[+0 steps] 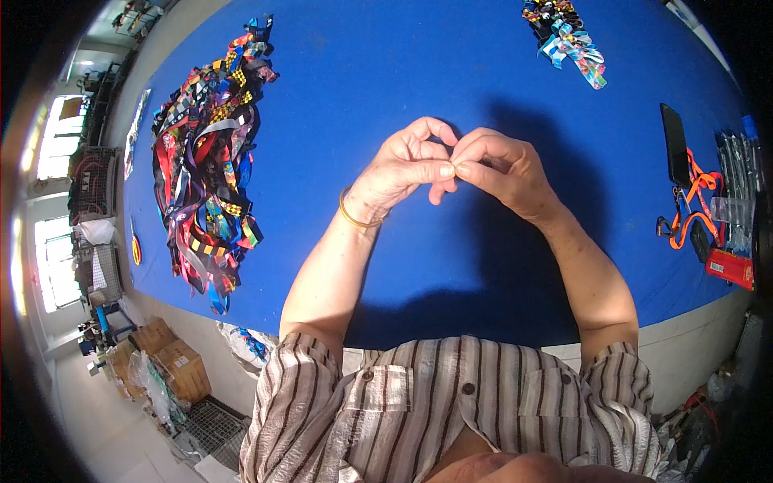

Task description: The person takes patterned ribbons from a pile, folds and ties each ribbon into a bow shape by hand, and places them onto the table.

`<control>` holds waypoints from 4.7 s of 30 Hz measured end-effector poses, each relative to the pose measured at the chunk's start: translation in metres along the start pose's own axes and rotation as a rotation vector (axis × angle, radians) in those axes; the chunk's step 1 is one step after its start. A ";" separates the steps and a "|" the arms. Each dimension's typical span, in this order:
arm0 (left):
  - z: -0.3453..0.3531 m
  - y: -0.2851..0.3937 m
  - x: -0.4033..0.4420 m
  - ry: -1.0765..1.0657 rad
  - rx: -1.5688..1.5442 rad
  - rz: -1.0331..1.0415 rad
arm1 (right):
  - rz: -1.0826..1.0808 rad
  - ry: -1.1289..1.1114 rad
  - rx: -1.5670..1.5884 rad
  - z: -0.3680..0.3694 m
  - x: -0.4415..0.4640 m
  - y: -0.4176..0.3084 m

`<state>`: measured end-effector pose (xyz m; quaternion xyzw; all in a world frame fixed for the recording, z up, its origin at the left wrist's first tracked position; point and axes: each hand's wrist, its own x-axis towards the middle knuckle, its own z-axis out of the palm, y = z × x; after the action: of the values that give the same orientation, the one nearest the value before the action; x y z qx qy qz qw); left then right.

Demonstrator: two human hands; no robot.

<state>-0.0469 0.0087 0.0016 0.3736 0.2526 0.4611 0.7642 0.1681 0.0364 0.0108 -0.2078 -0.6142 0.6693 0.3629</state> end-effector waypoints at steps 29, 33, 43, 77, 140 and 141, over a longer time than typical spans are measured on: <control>-0.002 -0.001 0.000 -0.047 0.010 -0.015 | -0.045 -0.098 -0.115 -0.005 0.002 -0.004; 0.000 0.000 0.000 -0.053 0.017 -0.017 | -0.054 -0.109 -0.124 -0.006 0.002 -0.005; 0.002 0.000 0.000 -0.038 0.052 0.006 | -0.019 -0.097 -0.077 -0.010 0.001 -0.004; -0.088 0.084 -0.057 0.860 0.497 0.648 | 0.148 -0.027 -0.073 -0.007 0.007 0.016; 0.115 0.070 -0.051 0.545 0.985 0.290 | -0.121 0.239 -0.453 -0.037 0.006 0.023; 0.143 0.087 -0.062 0.547 0.876 0.376 | -0.104 0.264 -0.458 -0.036 0.006 0.024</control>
<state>-0.0146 -0.0693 0.1590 0.5620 0.5392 0.5217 0.3483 0.1848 0.0659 -0.0172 -0.3380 -0.7069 0.4604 0.4172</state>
